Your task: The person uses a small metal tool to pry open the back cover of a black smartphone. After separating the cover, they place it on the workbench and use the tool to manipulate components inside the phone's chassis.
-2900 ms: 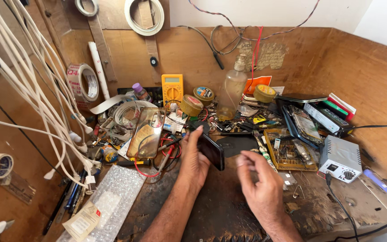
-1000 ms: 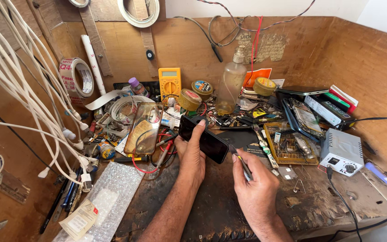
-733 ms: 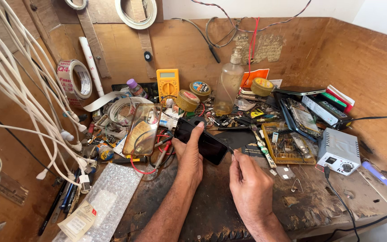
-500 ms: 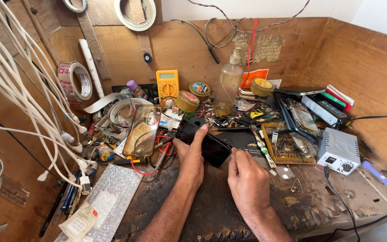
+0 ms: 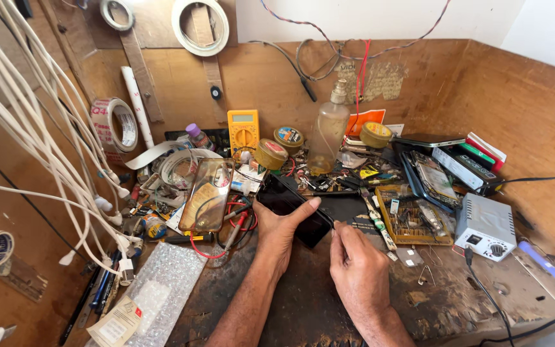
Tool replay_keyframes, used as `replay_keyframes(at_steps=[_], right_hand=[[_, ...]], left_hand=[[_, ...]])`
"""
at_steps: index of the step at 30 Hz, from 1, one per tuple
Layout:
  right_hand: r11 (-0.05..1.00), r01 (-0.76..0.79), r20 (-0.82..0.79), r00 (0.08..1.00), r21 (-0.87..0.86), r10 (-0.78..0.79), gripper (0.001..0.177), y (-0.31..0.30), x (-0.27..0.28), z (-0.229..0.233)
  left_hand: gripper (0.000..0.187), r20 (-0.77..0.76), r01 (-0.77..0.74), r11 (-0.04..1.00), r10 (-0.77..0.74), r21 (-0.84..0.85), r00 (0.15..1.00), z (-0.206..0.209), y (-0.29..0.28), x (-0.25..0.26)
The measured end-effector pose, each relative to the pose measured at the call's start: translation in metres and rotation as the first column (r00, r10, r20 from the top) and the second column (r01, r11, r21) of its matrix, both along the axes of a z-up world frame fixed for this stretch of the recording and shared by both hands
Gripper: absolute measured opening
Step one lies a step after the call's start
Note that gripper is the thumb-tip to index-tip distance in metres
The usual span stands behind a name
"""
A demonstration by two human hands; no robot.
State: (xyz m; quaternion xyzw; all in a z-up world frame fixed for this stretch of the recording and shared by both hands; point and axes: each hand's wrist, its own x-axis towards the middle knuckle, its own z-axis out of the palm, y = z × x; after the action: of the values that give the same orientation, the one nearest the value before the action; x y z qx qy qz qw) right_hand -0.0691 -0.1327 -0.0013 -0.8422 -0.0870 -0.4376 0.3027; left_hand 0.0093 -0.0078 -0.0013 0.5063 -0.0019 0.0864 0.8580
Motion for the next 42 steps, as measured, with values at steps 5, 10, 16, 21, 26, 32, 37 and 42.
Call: replay_keyframes(at_steps=[5,10,16,21,26,32,37,42], right_hand=[[0.997,-0.016,-0.059,0.998,0.069,0.021,0.011,0.002,-0.002,0.001],[0.980,-0.046,-0.076,0.995,0.193,0.061,0.014,0.004,-0.001,0.001],[0.965,-0.055,-0.104,0.991,0.256,0.084,0.017,0.001,-0.001,-0.002],[0.961,-0.032,-0.147,0.986,0.274,0.075,0.018,0.003,-0.003,-0.003],[0.975,0.062,-0.210,0.978,0.215,-0.016,0.017,0.002,-0.015,-0.005],[0.884,-0.036,-0.123,0.987,0.467,0.104,0.020,-0.004,-0.028,-0.003],[0.804,-0.059,-0.289,0.916,0.592,0.280,0.020,-0.022,-0.008,0.037],[0.860,-0.085,-0.430,0.839,0.503,0.334,0.023,-0.015,0.027,0.079]], left_hand=[[0.103,-0.001,0.067,0.992,-0.068,-0.106,0.998,0.001,0.002,0.004],[0.110,0.060,0.105,0.989,-0.099,-0.108,0.993,0.001,0.004,0.006],[0.113,0.069,0.175,0.971,-0.166,-0.161,0.984,-0.001,0.005,0.007],[0.130,0.035,0.213,0.964,-0.211,-0.159,0.977,-0.006,0.006,0.010],[0.135,0.063,0.236,0.961,-0.230,-0.140,0.971,-0.009,0.007,0.013],[0.138,0.016,0.283,0.956,-0.283,-0.082,0.959,-0.008,0.002,0.009],[0.132,0.032,0.304,0.953,-0.304,-0.007,0.952,-0.004,-0.004,0.001],[0.116,0.090,0.261,0.965,-0.263,0.030,0.961,-0.002,-0.003,0.000]])
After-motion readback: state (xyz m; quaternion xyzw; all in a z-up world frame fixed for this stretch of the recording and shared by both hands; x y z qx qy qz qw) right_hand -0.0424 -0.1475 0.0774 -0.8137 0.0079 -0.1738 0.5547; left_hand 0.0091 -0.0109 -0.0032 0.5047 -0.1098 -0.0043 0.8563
